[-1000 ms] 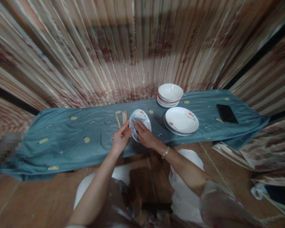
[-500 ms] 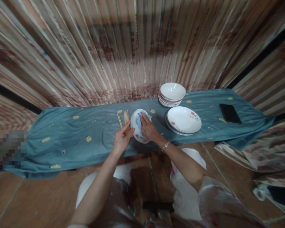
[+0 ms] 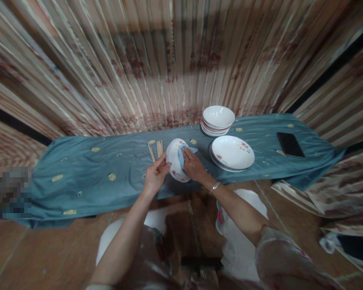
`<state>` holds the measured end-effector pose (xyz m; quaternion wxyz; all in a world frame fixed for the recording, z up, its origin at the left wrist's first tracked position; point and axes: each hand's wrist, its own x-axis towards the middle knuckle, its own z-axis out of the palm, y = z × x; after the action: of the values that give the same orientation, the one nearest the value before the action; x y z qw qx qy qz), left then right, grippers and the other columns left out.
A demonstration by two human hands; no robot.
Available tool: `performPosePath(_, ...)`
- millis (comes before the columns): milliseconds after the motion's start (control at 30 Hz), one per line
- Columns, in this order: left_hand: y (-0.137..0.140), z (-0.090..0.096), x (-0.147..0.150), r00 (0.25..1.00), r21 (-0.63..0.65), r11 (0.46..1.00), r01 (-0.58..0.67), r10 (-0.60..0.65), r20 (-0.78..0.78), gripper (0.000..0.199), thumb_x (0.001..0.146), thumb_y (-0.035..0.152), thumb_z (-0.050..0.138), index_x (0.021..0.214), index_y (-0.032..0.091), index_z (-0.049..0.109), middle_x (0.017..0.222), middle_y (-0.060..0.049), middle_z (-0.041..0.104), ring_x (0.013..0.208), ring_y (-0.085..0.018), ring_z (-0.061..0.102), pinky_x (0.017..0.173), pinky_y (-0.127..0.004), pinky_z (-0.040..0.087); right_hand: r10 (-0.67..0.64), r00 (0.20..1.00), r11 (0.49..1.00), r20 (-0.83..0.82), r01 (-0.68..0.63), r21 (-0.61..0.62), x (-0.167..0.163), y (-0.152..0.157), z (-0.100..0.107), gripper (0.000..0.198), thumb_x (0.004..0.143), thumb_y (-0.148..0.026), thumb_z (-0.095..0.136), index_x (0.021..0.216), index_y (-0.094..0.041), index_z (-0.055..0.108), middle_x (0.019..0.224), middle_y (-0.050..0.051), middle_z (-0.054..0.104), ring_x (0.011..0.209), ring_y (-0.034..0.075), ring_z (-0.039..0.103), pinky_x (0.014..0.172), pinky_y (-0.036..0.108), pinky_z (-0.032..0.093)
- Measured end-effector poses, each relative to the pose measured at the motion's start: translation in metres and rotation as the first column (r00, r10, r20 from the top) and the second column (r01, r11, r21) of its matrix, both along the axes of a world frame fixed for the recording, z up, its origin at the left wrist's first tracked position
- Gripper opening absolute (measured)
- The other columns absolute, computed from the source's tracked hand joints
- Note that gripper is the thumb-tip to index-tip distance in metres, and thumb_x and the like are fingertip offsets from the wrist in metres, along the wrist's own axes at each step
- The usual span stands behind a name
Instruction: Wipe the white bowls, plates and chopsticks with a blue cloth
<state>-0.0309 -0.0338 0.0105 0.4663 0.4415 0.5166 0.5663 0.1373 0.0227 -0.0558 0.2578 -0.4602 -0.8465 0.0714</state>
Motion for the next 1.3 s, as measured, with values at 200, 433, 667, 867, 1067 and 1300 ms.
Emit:
performPosePath(200,0.001,-0.001,-0.001,1.0,-0.006,1.0,0.014,-0.014,-0.004,0.059,0.056,0.039,0.08,0.109,0.016,0.072,0.064,0.003,0.064,0.054,-0.008,0.054,0.055,-0.022,0.051,-0.033,0.995,0.997,0.09,0.039,-0.061,0.005,-0.009,-0.005,0.056,0.085,-0.008,0.039,0.141,0.003,0.04,0.148,0.026,0.038,0.14,0.031,0.034,0.112,0.05,0.034)
performPosePath(433,0.003,-0.005,-0.002,1.0,-0.013,1.0,0.006,-0.006,-0.006,0.065,0.057,0.043,0.08,0.115,0.016,0.069,0.071,0.0,0.067,0.058,-0.011,0.058,0.059,-0.025,0.053,0.045,0.96,0.985,0.276,0.004,-0.175,0.01,-0.035,0.023,0.04,0.087,-0.007,0.043,0.124,0.002,0.055,0.13,0.026,0.055,0.123,0.031,0.052,0.105,0.043,0.042)
performPosePath(667,0.004,-0.006,-0.003,0.999,-0.016,1.0,0.008,-0.008,-0.037,0.064,0.06,0.041,0.079,0.118,0.016,0.068,0.071,0.0,0.067,0.059,-0.011,0.058,0.058,-0.025,0.052,0.174,0.918,0.945,0.356,-0.054,-0.322,0.009,-0.056,0.055,0.024,0.094,-0.014,0.041,0.101,-0.01,0.064,0.104,0.017,0.068,0.098,0.025,0.065,0.085,0.034,0.048)
performPosePath(867,0.004,-0.006,-0.003,0.999,-0.011,1.0,0.016,-0.017,-0.05,0.063,0.061,0.04,0.079,0.119,0.016,0.068,0.074,0.0,0.068,0.06,-0.011,0.059,0.06,-0.024,0.052,0.238,0.963,0.919,0.127,-0.181,-0.349,0.009,-0.061,0.061,0.02,0.094,-0.014,0.042,0.095,-0.013,0.062,0.093,0.011,0.07,0.084,0.019,0.067,0.072,0.026,0.044)
performPosePath(1067,0.005,-0.007,-0.004,0.994,0.026,0.998,0.048,-0.045,-0.097,0.059,0.066,0.04,0.075,0.12,0.016,0.067,0.074,0.0,0.068,0.06,-0.01,0.058,0.059,-0.023,0.052,0.213,0.936,0.92,-0.279,-0.289,-0.266,-0.002,-0.06,0.051,0.018,0.091,-0.013,0.045,0.091,-0.015,0.063,0.09,0.007,0.069,0.082,0.017,0.064,0.074,0.025,0.044)
performPosePath(1300,0.005,-0.009,-0.005,0.992,0.048,0.998,0.041,-0.034,-0.123,0.057,0.069,0.041,0.073,0.12,0.017,0.067,0.073,0.0,0.069,0.057,-0.009,0.056,0.059,-0.023,0.052,0.176,0.847,0.934,-0.502,-0.304,-0.186,-0.014,-0.053,0.049,0.023,0.089,-0.017,0.042,0.101,-0.017,0.063,0.095,0.006,0.069,0.09,0.018,0.064,0.082,0.028,0.049)
